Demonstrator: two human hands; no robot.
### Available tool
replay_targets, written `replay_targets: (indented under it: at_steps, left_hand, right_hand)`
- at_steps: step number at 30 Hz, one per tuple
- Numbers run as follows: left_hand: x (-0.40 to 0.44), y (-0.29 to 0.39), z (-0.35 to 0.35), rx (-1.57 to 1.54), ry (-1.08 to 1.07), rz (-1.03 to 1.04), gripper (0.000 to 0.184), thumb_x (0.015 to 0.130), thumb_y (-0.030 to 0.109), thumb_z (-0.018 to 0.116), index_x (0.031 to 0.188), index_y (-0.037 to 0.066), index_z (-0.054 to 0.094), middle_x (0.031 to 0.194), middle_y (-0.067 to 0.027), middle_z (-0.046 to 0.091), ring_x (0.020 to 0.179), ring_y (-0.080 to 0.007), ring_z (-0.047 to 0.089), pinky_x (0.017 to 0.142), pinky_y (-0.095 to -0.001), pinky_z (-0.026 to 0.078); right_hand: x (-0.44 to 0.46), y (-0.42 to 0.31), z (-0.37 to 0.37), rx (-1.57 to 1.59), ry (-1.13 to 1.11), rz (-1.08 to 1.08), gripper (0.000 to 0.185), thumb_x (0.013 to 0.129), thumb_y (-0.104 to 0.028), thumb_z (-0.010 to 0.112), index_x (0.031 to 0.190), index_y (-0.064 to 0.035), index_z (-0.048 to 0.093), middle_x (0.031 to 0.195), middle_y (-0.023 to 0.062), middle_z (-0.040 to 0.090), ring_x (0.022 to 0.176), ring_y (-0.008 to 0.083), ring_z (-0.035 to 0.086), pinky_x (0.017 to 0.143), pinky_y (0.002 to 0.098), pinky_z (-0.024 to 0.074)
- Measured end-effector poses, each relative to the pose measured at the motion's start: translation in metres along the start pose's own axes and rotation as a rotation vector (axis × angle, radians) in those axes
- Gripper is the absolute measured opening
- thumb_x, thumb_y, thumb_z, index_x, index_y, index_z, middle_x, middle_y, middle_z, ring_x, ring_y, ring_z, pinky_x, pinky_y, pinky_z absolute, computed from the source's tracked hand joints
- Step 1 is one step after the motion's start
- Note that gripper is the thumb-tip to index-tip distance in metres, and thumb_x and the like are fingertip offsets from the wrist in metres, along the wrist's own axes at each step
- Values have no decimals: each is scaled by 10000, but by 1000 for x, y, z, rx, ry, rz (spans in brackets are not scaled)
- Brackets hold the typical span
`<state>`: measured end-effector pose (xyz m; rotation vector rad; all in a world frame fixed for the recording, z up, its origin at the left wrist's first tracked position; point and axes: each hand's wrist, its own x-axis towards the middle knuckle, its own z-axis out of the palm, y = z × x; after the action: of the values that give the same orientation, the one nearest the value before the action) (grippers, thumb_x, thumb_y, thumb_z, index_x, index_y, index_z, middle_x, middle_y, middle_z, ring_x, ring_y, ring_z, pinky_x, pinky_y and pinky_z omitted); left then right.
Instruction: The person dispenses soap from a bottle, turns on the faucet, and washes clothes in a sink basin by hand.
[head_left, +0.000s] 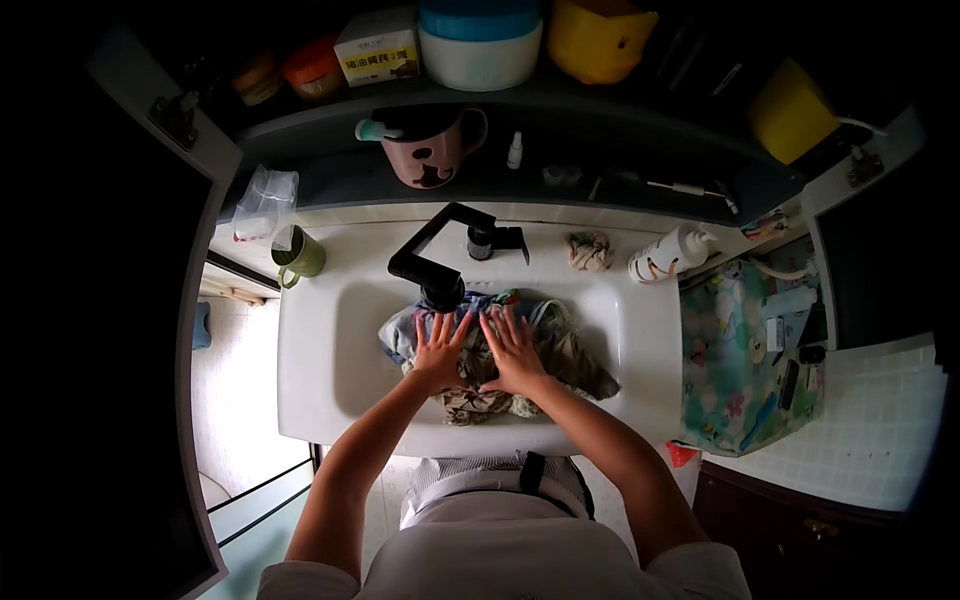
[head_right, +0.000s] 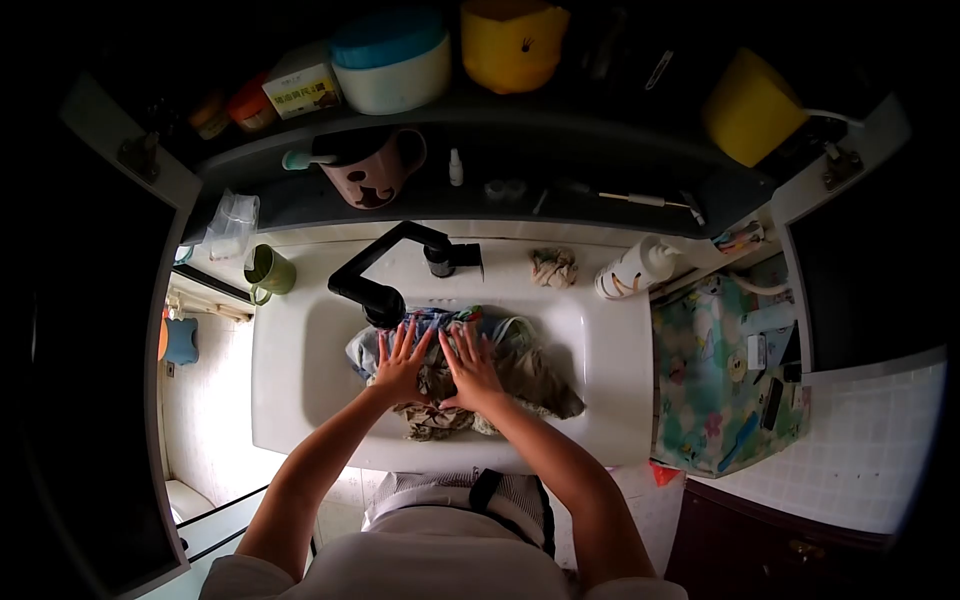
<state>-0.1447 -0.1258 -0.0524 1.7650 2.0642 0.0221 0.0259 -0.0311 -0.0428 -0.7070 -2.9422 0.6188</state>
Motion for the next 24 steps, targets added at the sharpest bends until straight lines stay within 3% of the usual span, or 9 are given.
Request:
replay_targets:
  at_steps: [6, 8, 10, 15, 20, 21, 23, 24]
  left_hand:
    - [30, 0, 28, 36, -148, -138, 1476, 424, 509, 841, 1462, 180, -155, 1497, -249, 122, 1399, -419, 54, 1055, -655, 13]
    - [41, 1, 23, 19, -310, -182, 1400, 530, 432, 802, 1433, 186, -239, 1512, -253, 55, 1404, -421, 14, 1045, -656, -7]
    - [49, -6, 38, 54, -263, -161, 1342, 524, 342, 811, 1470, 164, -125, 1493, -241, -192, 1394, -431, -103, 1010, -649, 201]
    - [60, -11, 45, 33, -331, -179, 1224, 608, 313, 733, 1471, 163, -121, 1490, -250, -194, 1383, -455, -121, 1014, -655, 169]
    - [34, -6, 22, -13, -127, -115, 1344, 496, 434, 819, 1483, 218, -67, 1520, -222, -75, 1402, -420, -51, 1058, -636, 92]
    - [25, -7, 18, -24, -84, -94, 1391, 438, 478, 832, 1483, 232, -53, 1520, -207, -9, 1404, -412, -25, 1064, -633, 71]
    - [5, -12, 16, -52, 8, -61, 1490, 322, 565, 858, 1484, 262, -24, 1521, -178, 122, 1407, -395, 28, 1074, -628, 30]
    - [-5, -13, 24, -9, 117, -136, 1445, 288, 610, 840, 1481, 313, 80, 1526, -162, 124, 1411, -382, 13, 1074, -628, 13]
  right_hand:
    - [24, 27, 45, -12, -80, 20, 1452, 406, -563, 857, 1465, -54, 5, 1493, 261, -12, 1385, 447, 29, 1094, 570, 149]
    - [28, 39, 61, 26, -35, 14, 1498, 366, -587, 854, 1469, -83, -25, 1495, 258, -35, 1385, 447, 12, 1090, 585, 131]
    - [35, 42, 67, 78, -26, 12, 1536, 330, -602, 852, 1471, -110, -50, 1495, 256, -54, 1385, 449, -1, 1087, 598, 115]
    - [42, 50, 72, 117, -90, 82, 1558, 302, -599, 857, 1469, -134, -65, 1499, 249, -53, 1382, 454, 1, 1085, 604, 102]
    - [30, 38, 50, 134, -35, 54, 1461, 375, -563, 858, 1477, -170, -17, 1512, 215, -13, 1386, 447, 30, 1089, 601, 123]
    - [22, 38, 48, 165, -9, 20, 1382, 439, -587, 834, 1483, -197, 17, 1516, 210, 2, 1388, 442, 36, 1075, 627, 120]
    - [0, 36, 26, 16, -117, 66, 1345, 463, -634, 803, 1485, -217, 34, 1519, 206, 5, 1393, 431, 30, 1062, 649, 108]
    - [-11, 37, 18, -55, -174, 86, 1328, 475, -657, 788, 1486, -227, 42, 1520, 204, 7, 1395, 425, 27, 1055, 660, 101]
